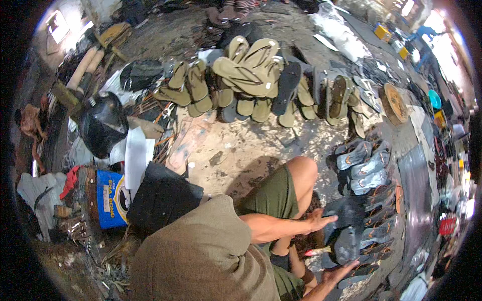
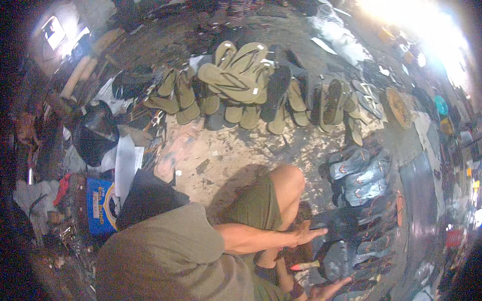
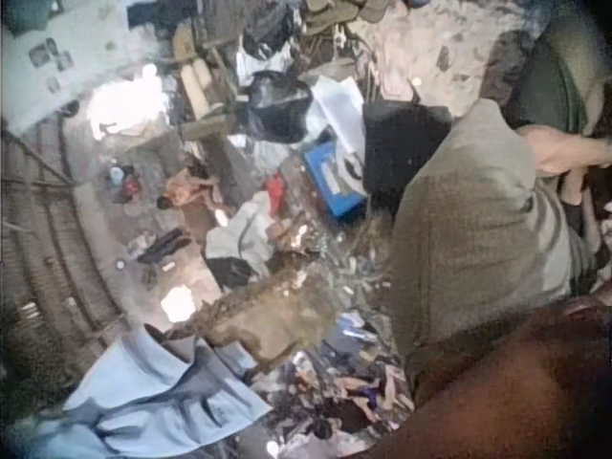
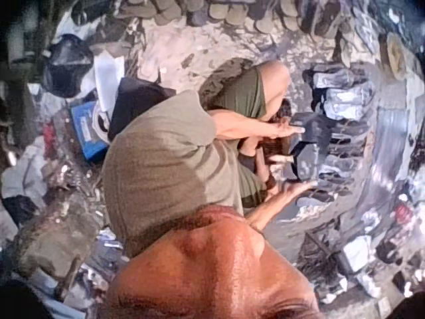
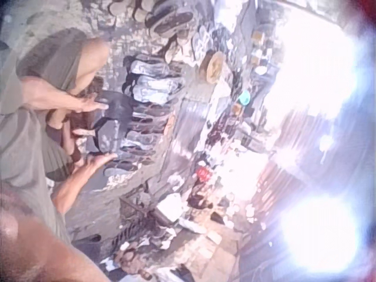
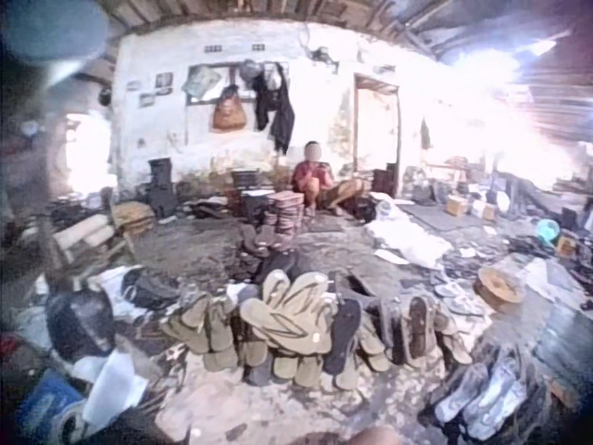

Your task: The person sits on the floor and applies glue to the soles of flip-flops using a brush, then places them aside. The person also picks up and handles flip-flop straps and other footwear components.

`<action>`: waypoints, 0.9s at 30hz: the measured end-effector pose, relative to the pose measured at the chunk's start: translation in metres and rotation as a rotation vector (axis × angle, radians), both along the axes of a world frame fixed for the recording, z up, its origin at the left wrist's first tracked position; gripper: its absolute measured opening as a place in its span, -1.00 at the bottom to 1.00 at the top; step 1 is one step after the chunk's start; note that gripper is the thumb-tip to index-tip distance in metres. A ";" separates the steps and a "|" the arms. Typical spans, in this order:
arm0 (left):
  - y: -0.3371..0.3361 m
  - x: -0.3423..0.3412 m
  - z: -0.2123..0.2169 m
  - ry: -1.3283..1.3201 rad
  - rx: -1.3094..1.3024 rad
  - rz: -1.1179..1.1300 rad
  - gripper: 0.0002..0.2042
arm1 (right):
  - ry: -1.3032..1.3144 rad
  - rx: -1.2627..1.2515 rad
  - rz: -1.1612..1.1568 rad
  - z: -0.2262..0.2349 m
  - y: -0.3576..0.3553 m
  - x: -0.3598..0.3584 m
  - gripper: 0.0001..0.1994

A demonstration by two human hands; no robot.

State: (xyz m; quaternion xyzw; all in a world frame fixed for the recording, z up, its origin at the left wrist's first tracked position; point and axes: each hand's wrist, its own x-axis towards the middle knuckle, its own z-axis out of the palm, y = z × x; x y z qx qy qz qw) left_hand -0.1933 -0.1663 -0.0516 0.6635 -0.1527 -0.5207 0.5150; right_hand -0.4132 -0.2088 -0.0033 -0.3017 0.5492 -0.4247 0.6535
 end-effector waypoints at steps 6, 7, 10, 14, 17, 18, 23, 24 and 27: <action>0.000 0.071 0.087 0.101 -0.842 0.154 -0.37 | 0.214 -0.368 0.074 0.126 -0.022 0.042 0.06; 0.011 0.090 0.109 0.099 -0.936 0.168 -0.40 | 0.451 -0.550 0.123 0.131 -0.031 0.041 0.03; 0.073 0.158 0.157 0.023 -0.836 0.118 -0.39 | 0.901 -1.216 0.367 0.124 -0.073 0.041 -0.06; 0.169 0.225 0.148 0.135 -0.692 0.347 -0.49 | 0.172 -0.680 0.604 0.166 -0.016 0.172 -0.17; 0.276 0.263 0.130 0.300 -0.587 0.706 -0.56 | -0.147 -0.427 0.754 0.183 0.017 0.220 -0.19; 0.315 0.277 0.110 0.262 -0.527 0.793 -0.56 | -0.143 -0.484 0.804 0.182 0.019 0.228 -0.20; 0.480 0.287 0.023 0.138 -0.401 1.107 -0.45 | -0.054 -0.420 0.743 0.155 -0.033 0.216 -0.24; 0.505 0.289 -0.002 0.088 -0.279 1.236 -0.42 | -0.019 -0.421 0.723 0.153 -0.043 0.216 -0.25; 0.543 0.296 -0.032 0.107 -0.129 1.252 -0.19 | 0.080 -0.475 0.706 0.156 -0.058 0.231 -0.26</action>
